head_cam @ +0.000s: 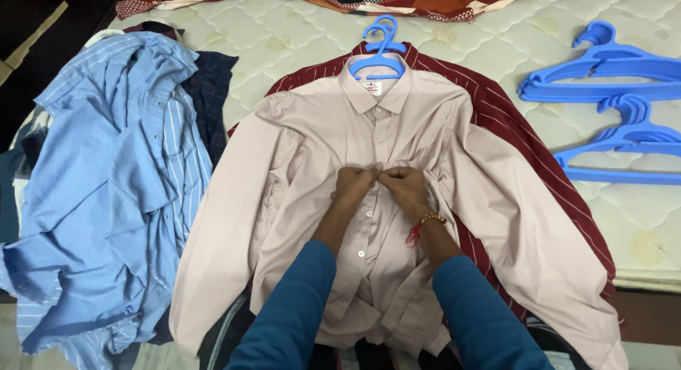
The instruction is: The person places a light pink shirt on a blue hanger, buttons it, and smooths it out. Then the person places a light blue striped shirt on another blue hanger, buttons it, and smooths it out. Both shirts are left on the bed.
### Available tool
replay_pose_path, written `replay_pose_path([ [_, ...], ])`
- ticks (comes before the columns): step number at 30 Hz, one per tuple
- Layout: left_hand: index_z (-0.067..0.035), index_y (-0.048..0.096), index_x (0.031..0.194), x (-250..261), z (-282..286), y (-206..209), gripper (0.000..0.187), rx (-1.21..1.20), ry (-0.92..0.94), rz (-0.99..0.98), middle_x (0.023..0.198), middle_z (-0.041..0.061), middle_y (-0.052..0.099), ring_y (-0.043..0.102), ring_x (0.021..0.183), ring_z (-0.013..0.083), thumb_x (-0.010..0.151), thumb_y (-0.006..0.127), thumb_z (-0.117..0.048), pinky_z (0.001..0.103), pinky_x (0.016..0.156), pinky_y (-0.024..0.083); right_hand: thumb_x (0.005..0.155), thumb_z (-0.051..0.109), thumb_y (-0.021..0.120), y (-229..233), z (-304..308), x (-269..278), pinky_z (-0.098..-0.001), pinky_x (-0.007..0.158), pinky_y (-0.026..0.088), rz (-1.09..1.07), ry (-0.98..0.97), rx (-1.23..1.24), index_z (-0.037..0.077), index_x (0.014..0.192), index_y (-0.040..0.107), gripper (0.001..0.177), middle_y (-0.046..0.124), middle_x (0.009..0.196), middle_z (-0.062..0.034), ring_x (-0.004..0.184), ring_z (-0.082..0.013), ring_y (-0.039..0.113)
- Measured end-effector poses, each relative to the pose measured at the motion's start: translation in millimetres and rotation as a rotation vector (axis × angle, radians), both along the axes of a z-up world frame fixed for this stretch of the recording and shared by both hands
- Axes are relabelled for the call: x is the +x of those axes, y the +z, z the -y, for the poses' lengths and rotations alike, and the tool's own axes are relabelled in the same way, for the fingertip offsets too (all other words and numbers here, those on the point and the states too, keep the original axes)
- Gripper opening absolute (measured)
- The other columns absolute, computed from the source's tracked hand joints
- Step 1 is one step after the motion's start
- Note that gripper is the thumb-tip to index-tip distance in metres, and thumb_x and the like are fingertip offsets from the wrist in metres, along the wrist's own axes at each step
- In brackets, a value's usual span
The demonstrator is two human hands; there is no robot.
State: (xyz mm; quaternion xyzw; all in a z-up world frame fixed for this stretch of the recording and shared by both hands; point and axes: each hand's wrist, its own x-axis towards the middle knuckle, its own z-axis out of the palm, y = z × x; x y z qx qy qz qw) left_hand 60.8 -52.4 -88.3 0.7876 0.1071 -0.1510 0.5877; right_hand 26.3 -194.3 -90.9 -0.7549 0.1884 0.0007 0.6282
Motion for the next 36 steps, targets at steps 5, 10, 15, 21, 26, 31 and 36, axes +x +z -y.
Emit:
replay_pose_path([
  [5,-0.005,0.072,0.069,-8,3,21,0.039,0.052,0.058,-0.021,0.066,0.004,0.07,0.064,0.067,0.0178,0.08,0.08,-0.042,0.038,0.085,0.042,0.084,0.023,0.079,2,-6,-3,-0.0245,0.055,0.046,0.025,-0.029,-0.037,0.002,0.086,0.078,0.022,0.07,0.071,-0.0003,0.059,-0.0064,0.056],
  [10,-0.01,0.076,0.078,-15,10,18,0.032,0.156,0.113,0.005,0.072,0.004,0.074,0.069,0.076,0.0199,0.085,0.078,-0.041,0.041,0.097,0.032,0.084,0.021,0.076,-2,-4,-6,-0.0246,0.057,0.046,0.021,-0.045,0.036,0.002,0.087,0.078,0.019,0.071,0.073,0.001,0.06,-0.0065,0.057],
  [15,-0.011,0.077,0.092,-10,13,-5,0.033,0.251,0.083,0.044,0.085,0.005,0.077,0.071,0.088,0.0216,0.091,0.07,-0.043,0.043,0.098,0.033,0.085,0.018,0.075,-3,1,-5,-0.0234,0.06,0.048,0.047,-0.003,0.12,-0.001,0.086,0.079,0.02,0.074,0.075,-0.0011,0.064,-0.0063,0.061],
  [21,-0.014,0.074,0.11,0,12,-20,0.037,0.362,-0.017,0.006,0.095,0.006,0.078,0.071,0.1,0.0231,0.095,0.06,-0.045,0.047,0.102,0.03,0.083,0.016,0.078,-24,4,1,-0.0232,0.061,0.049,0.118,0.036,0.092,-0.002,0.088,0.079,0.018,0.075,0.077,-0.0032,0.066,-0.0071,0.062],
  [26,-0.015,0.075,0.111,4,7,-15,0.037,0.345,-0.061,-0.023,0.1,0.006,0.078,0.071,0.104,0.0232,0.095,0.061,-0.045,0.046,0.102,0.033,0.083,0.016,0.081,-39,4,8,-0.0228,0.063,0.051,0.165,0.062,0.116,-0.002,0.089,0.077,0.02,0.075,0.08,-0.0032,0.069,-0.0061,0.064],
  [31,-0.014,0.075,0.108,3,11,-31,0.034,0.37,-0.001,0.024,0.101,0.006,0.078,0.071,0.103,0.0243,0.093,0.065,-0.043,0.045,0.098,0.037,0.084,0.011,0.078,-31,8,0,-0.0238,0.063,0.051,0.121,0.044,0.201,-0.003,0.086,0.077,0.015,0.075,0.078,-0.0045,0.067,-0.0084,0.064],
  [36,-0.013,0.072,0.104,-4,9,-39,0.032,0.383,-0.014,0.243,0.097,0.009,0.077,0.072,0.096,0.0283,0.096,0.062,-0.042,0.046,0.091,0.042,0.086,0.011,0.076,-19,3,-6,-0.0252,0.065,0.049,0.128,-0.032,0.269,-0.004,0.086,0.077,0.015,0.073,0.079,-0.0049,0.069,-0.0096,0.063],
])
